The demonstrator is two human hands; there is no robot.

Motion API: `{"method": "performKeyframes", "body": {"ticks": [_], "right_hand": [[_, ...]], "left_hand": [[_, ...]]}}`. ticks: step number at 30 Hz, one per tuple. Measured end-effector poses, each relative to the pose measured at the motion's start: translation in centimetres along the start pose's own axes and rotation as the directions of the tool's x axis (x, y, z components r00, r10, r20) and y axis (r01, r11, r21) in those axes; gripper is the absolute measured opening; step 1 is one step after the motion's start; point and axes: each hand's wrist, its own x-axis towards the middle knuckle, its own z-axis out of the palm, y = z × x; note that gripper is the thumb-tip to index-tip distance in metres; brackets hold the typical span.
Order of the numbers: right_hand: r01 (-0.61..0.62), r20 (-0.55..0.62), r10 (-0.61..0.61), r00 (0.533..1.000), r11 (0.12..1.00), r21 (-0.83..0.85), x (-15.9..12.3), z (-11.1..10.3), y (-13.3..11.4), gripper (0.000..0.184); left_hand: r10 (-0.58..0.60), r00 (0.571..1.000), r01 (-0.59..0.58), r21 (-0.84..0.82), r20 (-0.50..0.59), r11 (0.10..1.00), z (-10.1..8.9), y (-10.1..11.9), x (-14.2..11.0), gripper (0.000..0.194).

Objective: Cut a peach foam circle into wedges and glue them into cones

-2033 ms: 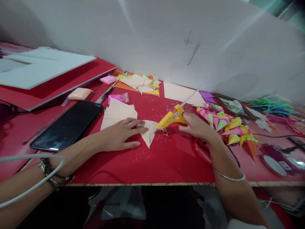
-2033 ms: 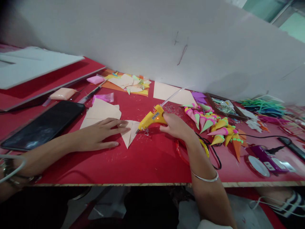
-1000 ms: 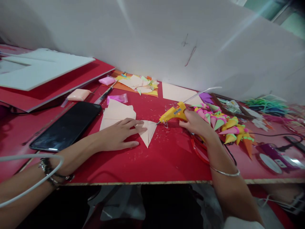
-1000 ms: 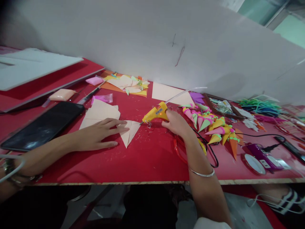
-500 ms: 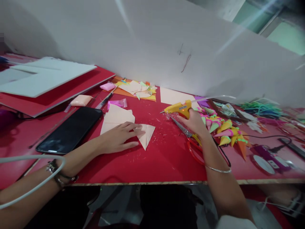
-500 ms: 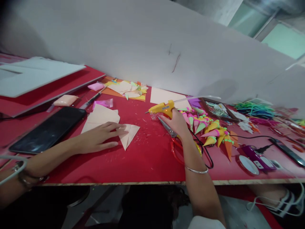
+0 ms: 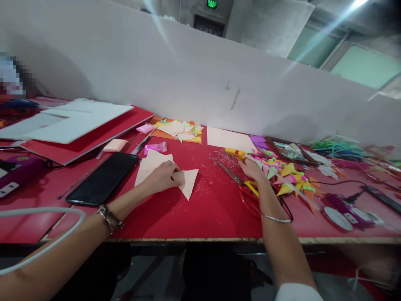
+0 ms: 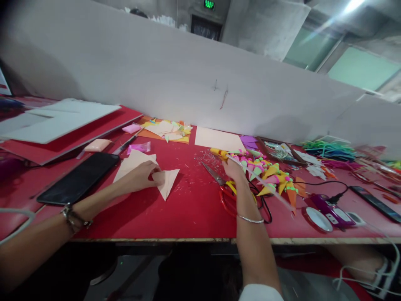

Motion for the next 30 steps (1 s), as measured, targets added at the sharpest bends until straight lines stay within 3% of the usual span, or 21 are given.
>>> {"method": "performKeyframes", "body": {"ticks": [5,13,18,21,24,28,30], "right_hand": [[-0.103,-0.028,0.104,0.994,0.994,0.023,0.4,0.0,0.1,0.035],[-0.127,-0.027,0.127,0.992,0.992,-0.007,0.3,0.0,0.2,0.029],[-0.13,-0.02,0.13,0.991,0.99,-0.049,0.3,-0.3,-0.2,0.03],[-0.148,-0.026,0.146,0.989,0.986,-0.081,0.0,-0.6,-0.5,0.035],[-0.192,-0.063,0.185,0.981,0.972,-0.131,-0.7,-1.4,-0.9,0.043],[-0.225,-0.169,0.194,0.966,0.956,-0.189,-2.0,-3.0,-2.2,0.034],[-0.101,-0.174,0.085,0.981,0.992,-0.08,-2.2,-3.3,-3.4,0.03]], "left_hand": [[-0.05,0.999,0.05,-0.078,0.002,0.996,-0.2,0.6,0.6,0.027],[-0.087,0.996,0.072,-0.305,-0.036,0.95,0.1,0.6,0.5,0.027],[-0.091,0.986,0.051,-0.266,-0.14,0.963,-2.9,1.4,1.1,0.025],[-0.096,0.981,0.029,-0.366,-0.167,0.93,-4.8,2.0,1.7,0.032],[-0.101,0.978,0.004,-0.469,-0.182,0.883,-5.1,2.2,2.6,0.034],[-0.082,0.994,0.016,-0.655,-0.071,0.755,-3.4,2.2,3.7,0.033],[-0.079,0.997,0.062,-0.724,0.011,0.688,-2.4,2.1,3.9,0.032]]}}
